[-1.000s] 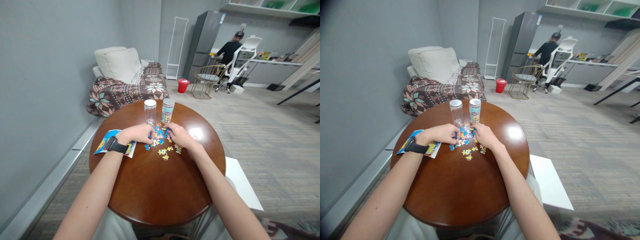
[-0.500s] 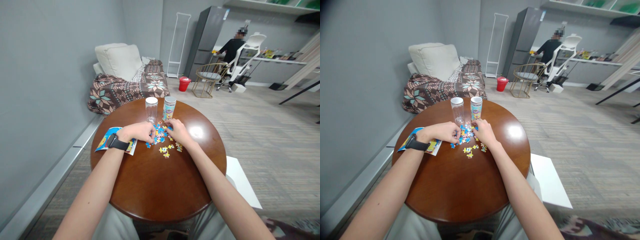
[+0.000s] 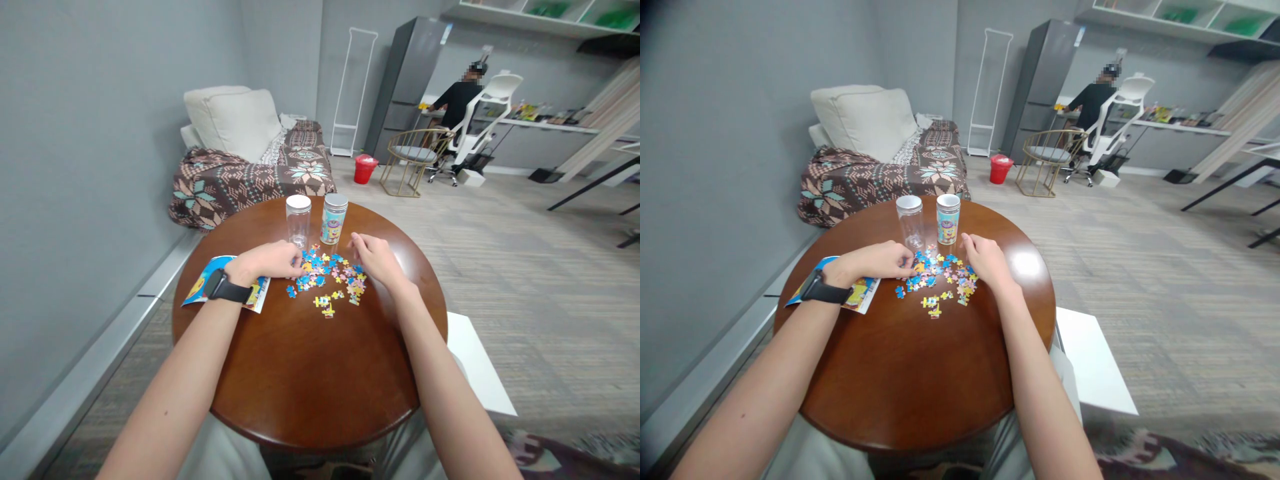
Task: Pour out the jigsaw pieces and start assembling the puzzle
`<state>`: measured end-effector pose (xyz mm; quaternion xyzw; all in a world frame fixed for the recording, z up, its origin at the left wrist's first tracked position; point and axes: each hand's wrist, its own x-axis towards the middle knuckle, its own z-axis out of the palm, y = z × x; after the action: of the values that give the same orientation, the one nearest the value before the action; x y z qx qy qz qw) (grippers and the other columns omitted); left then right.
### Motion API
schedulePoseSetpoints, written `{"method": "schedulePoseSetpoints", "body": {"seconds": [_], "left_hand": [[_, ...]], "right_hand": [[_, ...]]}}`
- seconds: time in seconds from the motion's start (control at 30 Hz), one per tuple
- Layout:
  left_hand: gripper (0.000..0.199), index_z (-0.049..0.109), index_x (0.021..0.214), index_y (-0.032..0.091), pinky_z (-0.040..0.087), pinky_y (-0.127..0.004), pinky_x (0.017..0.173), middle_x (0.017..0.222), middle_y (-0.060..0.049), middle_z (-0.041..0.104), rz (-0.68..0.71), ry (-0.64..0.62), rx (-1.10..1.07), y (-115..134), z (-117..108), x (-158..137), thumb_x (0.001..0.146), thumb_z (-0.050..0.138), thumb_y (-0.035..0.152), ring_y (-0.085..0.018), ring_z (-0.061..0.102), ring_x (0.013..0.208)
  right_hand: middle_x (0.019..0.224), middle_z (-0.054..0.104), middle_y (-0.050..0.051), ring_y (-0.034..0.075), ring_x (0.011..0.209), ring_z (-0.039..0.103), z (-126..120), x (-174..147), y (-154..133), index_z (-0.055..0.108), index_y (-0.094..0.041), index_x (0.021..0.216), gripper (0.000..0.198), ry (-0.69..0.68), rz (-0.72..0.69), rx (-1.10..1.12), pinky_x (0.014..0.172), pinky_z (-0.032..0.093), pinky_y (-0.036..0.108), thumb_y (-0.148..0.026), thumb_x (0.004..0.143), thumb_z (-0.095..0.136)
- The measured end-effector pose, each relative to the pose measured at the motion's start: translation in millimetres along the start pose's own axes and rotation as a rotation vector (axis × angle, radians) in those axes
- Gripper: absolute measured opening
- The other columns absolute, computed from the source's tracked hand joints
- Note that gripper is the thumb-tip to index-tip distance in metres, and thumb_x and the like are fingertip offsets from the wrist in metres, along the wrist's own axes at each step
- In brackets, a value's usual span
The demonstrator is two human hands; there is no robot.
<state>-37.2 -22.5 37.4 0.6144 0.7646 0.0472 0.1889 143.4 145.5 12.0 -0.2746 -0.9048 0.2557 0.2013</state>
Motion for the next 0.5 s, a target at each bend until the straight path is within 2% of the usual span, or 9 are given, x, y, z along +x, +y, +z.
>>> {"method": "schedulePoseSetpoints", "body": {"seconds": [0.1, 0.17, 0.3, 0.37, 0.5], "left_hand": [[0.028, 0.065, 0.071, 0.02, 0.034, -0.026, 0.054, 0.071, -0.002, 0.068, -0.06, -0.006, 0.036, -2.8, -1.3, 0.9, 0.078, 0.055, 0.045, -0.014, 0.057, 0.061], [0.027, 0.066, 0.075, 0.02, 0.033, -0.026, 0.053, 0.073, -0.003, 0.068, -0.087, 0.004, 0.085, -3.0, -2.6, 0.2, 0.079, 0.053, 0.043, -0.015, 0.057, 0.06], [0.025, 0.066, 0.078, 0.02, 0.034, -0.026, 0.055, 0.078, -0.005, 0.069, -0.121, 0.009, 0.137, -0.3, -4.7, -2.4, 0.08, 0.051, 0.04, -0.016, 0.057, 0.061], [0.025, 0.066, 0.079, 0.021, 0.033, -0.027, 0.055, 0.079, -0.005, 0.069, -0.124, 0.007, 0.146, 0.6, -4.8, -2.8, 0.08, 0.05, 0.04, -0.016, 0.057, 0.061], [0.028, 0.066, 0.08, 0.021, 0.033, -0.027, 0.054, 0.08, -0.005, 0.069, -0.112, 0.003, 0.152, 0.3, -3.9, -2.2, 0.081, 0.048, 0.043, -0.016, 0.057, 0.062]], "right_hand": [[0.053, 0.063, 0.001, 0.014, 0.048, 0.059, -5.8, -3.6, 0.3, 0.059, -0.018, 0.069, 0.052, -0.098, 0.115, 0.078, 0.061, 0.045, 0.025, -0.048, 0.099, 0.029], [0.048, 0.061, 0.001, 0.013, 0.039, 0.055, -5.6, -6.2, -0.8, 0.054, -0.019, 0.065, 0.055, -0.212, 0.168, 0.176, 0.051, 0.044, 0.025, -0.054, 0.098, 0.028], [0.045, 0.061, 0.001, 0.013, 0.034, 0.053, -2.9, -10.4, -3.3, 0.048, -0.021, 0.065, 0.051, -0.485, 0.194, 0.291, 0.039, 0.039, 0.024, -0.059, 0.095, 0.033], [0.044, 0.06, 0.0, 0.013, 0.035, 0.054, -2.3, -10.4, -2.6, 0.048, -0.021, 0.065, 0.048, -0.488, 0.188, 0.252, 0.04, 0.041, 0.024, -0.055, 0.096, 0.034], [0.049, 0.062, 0.0, 0.013, 0.041, 0.058, -3.5, -6.9, 3.7, 0.051, -0.021, 0.062, 0.04, -0.347, 0.123, 0.079, 0.05, 0.043, 0.024, -0.041, 0.095, 0.04]]}}
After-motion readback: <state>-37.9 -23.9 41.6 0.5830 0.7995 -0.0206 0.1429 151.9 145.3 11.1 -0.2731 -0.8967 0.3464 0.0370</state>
